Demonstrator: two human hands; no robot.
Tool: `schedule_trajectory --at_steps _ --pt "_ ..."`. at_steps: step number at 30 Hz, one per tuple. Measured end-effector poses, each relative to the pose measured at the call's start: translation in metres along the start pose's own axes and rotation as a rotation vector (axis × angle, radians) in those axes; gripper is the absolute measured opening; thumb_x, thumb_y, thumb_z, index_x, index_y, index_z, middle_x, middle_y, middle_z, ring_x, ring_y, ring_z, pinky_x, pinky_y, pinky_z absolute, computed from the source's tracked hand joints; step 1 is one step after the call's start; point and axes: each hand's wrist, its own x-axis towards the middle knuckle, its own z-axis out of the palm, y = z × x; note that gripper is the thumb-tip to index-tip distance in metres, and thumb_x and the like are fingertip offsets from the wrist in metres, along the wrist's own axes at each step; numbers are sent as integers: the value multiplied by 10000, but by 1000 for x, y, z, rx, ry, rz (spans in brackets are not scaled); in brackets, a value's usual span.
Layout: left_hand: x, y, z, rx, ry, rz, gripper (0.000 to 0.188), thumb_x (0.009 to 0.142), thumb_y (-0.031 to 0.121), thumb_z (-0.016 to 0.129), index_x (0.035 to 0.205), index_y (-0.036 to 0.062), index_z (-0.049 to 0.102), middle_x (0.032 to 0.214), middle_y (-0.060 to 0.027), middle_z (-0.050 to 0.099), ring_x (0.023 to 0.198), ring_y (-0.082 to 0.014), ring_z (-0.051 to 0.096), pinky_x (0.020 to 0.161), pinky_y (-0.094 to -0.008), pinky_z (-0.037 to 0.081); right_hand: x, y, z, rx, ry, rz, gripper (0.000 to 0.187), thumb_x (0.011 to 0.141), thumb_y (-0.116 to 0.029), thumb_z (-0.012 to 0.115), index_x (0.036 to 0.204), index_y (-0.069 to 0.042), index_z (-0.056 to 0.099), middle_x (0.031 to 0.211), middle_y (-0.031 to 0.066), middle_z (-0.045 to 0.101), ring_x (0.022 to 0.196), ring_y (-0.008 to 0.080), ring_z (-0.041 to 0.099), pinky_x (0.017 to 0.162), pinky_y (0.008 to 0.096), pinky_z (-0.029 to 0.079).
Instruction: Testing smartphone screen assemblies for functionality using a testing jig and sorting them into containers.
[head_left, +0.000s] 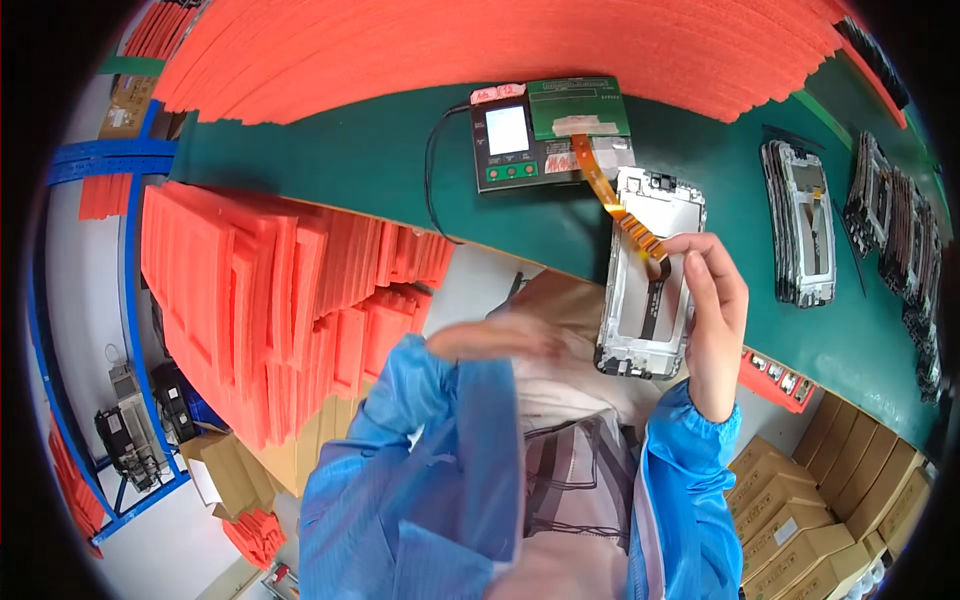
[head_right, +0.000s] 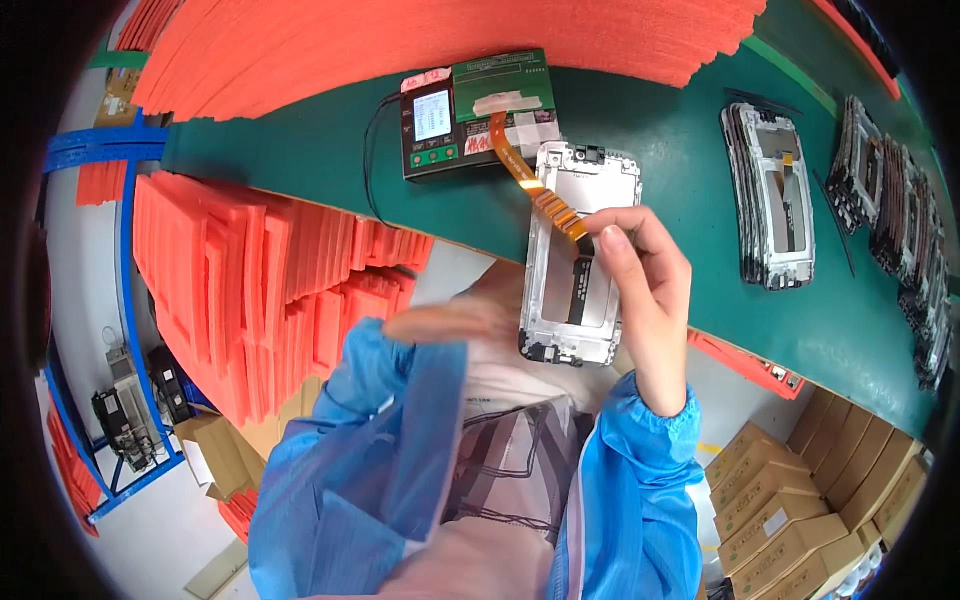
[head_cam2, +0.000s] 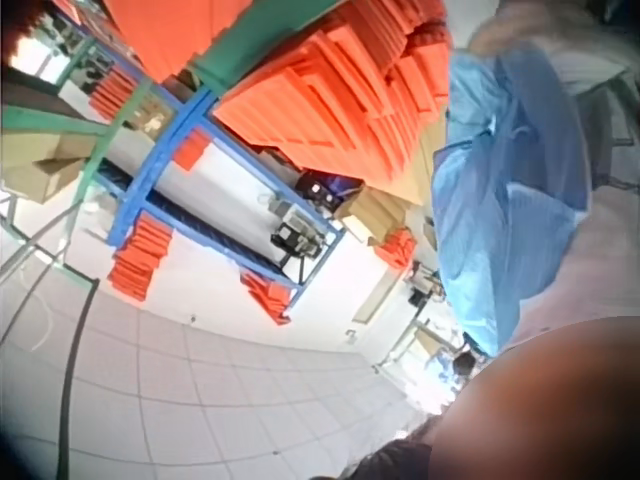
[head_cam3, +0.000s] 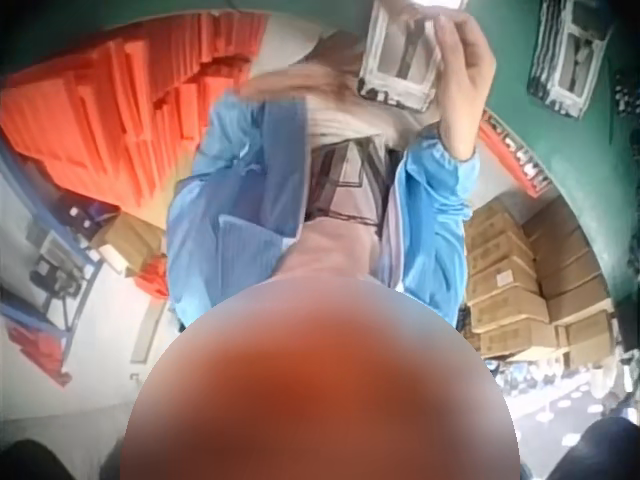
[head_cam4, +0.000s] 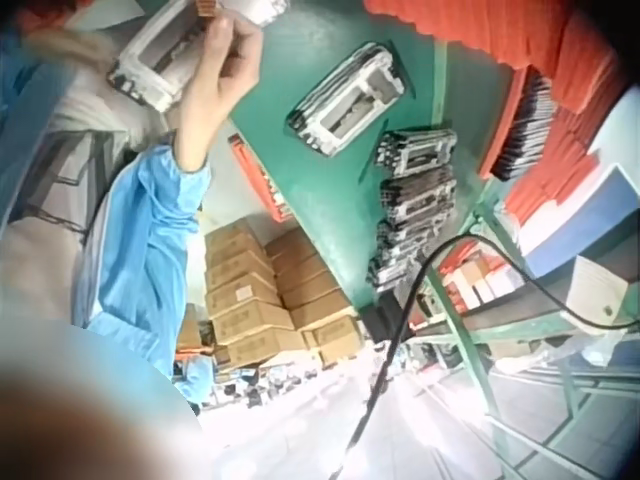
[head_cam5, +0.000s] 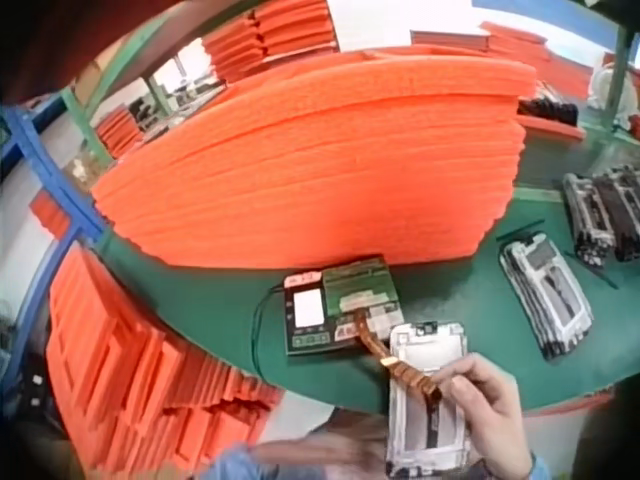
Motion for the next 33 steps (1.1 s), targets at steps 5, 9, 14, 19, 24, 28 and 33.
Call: schedule_trajectory --at_steps 5,9,14,19,24,28,33 --pt "-65 -37 -105 732 1295 35 360 972 201 584 1279 20 533 1175 -136 625 1173 -252 581 806 -387 532 0 -3 2 67 -1 86 171 1007 -174 541 1035 -24 617 904 -49 580 732 4 431 657 174 334" --pt "-78 75 -25 219 945 63 317 852 174 701 1126 29 634 1210 -128 589 1150 -289 579 781 -403 506 -4 0 -1 49 40 48 198 1031 -219 481 1015 -60 599 845 -55 553 527 -25 413 441 152 250" --pt "-21 133 42 1350 1211 515 326 801 208 754 1087 65 688 1255 -128 555 1210 -319 508 909 -415 440 -4 6 -7 143 -48 118 146 1002 -166 535 966 -36 590 908 -41 571 819 28 491 727 184 389" --pt "1 140 20 1622 1189 454 398 776 249 784 1137 106 697 1272 -120 552 1250 -332 474 1018 -439 376 -7 4 -8 68 -65 71 161 1010 -206 510 973 -67 582 861 -49 553 682 13 477 583 170 349" --pt "22 146 34 1454 1149 456 484 780 140 768 1235 70 617 1290 -132 562 1278 -350 464 1073 -464 355 -12 10 -25 66 -31 138 98 963 -145 592 1020 -66 594 903 -29 576 886 63 558 761 212 468" --pt "4 138 58 1408 859 606 449 745 48 773 1170 55 628 1251 -129 580 1186 -355 542 999 -472 431 -1 7 -12 221 -256 143 173 993 -169 582 1070 -20 623 978 2 594 940 62 551 819 224 490" --pt "40 145 50 1557 596 915 355 740 -15 738 1082 35 656 1081 -107 658 1012 -319 632 923 -397 485 1 -7 -18 243 -361 185 247 1018 -241 552 1096 -23 637 952 -2 599 886 44 529 728 209 485"
